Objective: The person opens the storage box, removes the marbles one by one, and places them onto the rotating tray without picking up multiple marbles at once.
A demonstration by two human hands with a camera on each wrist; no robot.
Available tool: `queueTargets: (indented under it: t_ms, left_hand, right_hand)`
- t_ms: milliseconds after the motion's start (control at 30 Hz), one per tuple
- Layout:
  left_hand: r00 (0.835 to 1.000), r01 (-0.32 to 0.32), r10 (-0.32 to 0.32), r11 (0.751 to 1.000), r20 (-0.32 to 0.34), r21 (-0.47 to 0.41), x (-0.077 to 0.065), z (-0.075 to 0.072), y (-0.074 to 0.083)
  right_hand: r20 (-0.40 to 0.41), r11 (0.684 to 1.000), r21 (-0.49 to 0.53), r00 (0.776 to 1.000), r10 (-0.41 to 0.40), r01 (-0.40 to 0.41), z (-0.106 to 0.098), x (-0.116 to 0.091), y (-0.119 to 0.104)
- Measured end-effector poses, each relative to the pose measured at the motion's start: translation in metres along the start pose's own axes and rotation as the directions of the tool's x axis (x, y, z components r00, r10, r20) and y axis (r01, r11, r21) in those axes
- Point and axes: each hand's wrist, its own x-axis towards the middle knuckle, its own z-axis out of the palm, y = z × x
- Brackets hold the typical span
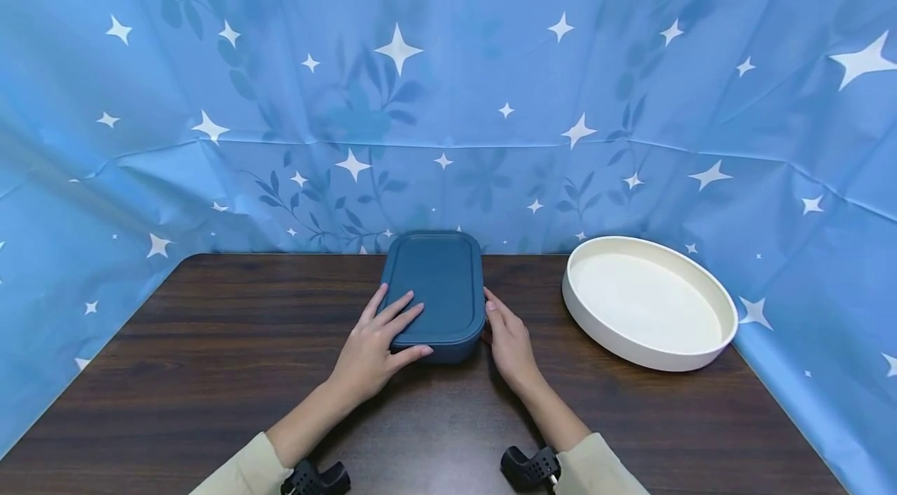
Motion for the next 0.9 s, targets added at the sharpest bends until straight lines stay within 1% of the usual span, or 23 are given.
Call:
queueTargets:
  t_ms: [33, 133, 267, 367, 467, 533, 600, 700, 767, 900]
  left_hand:
    - [1.0, -0.011, 0.011, 1.0, -0.004, 0.004, 0.0, 0.0, 0.0]
    - [1.0, -0.026, 0.026, 1.0, -0.015, -0.004, -0.001, 0.0, 0.0]
    - [0.999, -0.014, 0.011, 0.998, -0.039, -0.058, -0.001, -0.001, 0.0]
    - [0.998, -0.011, 0.005, 0.996, -0.068, -0.086, -0.001, -0.003, 0.001]
    - [0.993, -0.008, -0.003, 0.996, -0.122, -0.091, 0.001, -0.006, 0.0]
    - [0.988, 0.024, -0.042, 0.992, -0.148, -0.12, 0.001, -0.008, -0.002]
    - [0.983, 0.089, -0.116, 0.979, -0.144, -0.181, -0.001, -0.008, -0.006]
    - [0.969, 0.175, -0.216, 0.941, -0.117, -0.29, -0.004, -0.009, -0.012]
    - [0.963, 0.193, -0.245, 0.918, -0.113, -0.346, -0.007, -0.009, -0.014]
    - [0.961, 0.175, -0.243, 0.902, -0.13, -0.394, -0.01, -0.01, -0.015]
  right_hand:
    - [-0.006, 1.0, -0.012, 1.0, 0.008, -0.008, 0.0, 0.0, -0.001]
    - [-0.004, 0.999, 0.003, 0.999, 0.044, -0.044, 0.0, 0.0, -0.002]
    - [0.009, 0.996, 0.031, 0.996, 0.087, -0.087, 0.001, 0.0, -0.003]
    - [0.009, 0.996, 0.044, 0.997, 0.082, -0.083, 0.001, 0.0, -0.002]
    - [0.005, 0.996, 0.058, 0.998, 0.065, -0.065, 0.002, 0.001, -0.001]
    - [0.002, 0.997, 0.056, 0.999, 0.054, -0.054, 0.003, 0.001, 0.0]
    - [-0.005, 0.997, 0.048, 0.998, 0.056, -0.056, 0.003, 0.002, 0.0]
    - [-0.014, 0.997, 0.043, 0.998, 0.065, -0.065, 0.003, 0.001, 0.0]
    - [-0.019, 0.997, 0.042, 0.997, 0.073, -0.072, 0.003, 0.0, 0.0]
    - [-0.019, 0.997, 0.029, 0.997, 0.077, -0.077, 0.003, 0.0, 0.0]
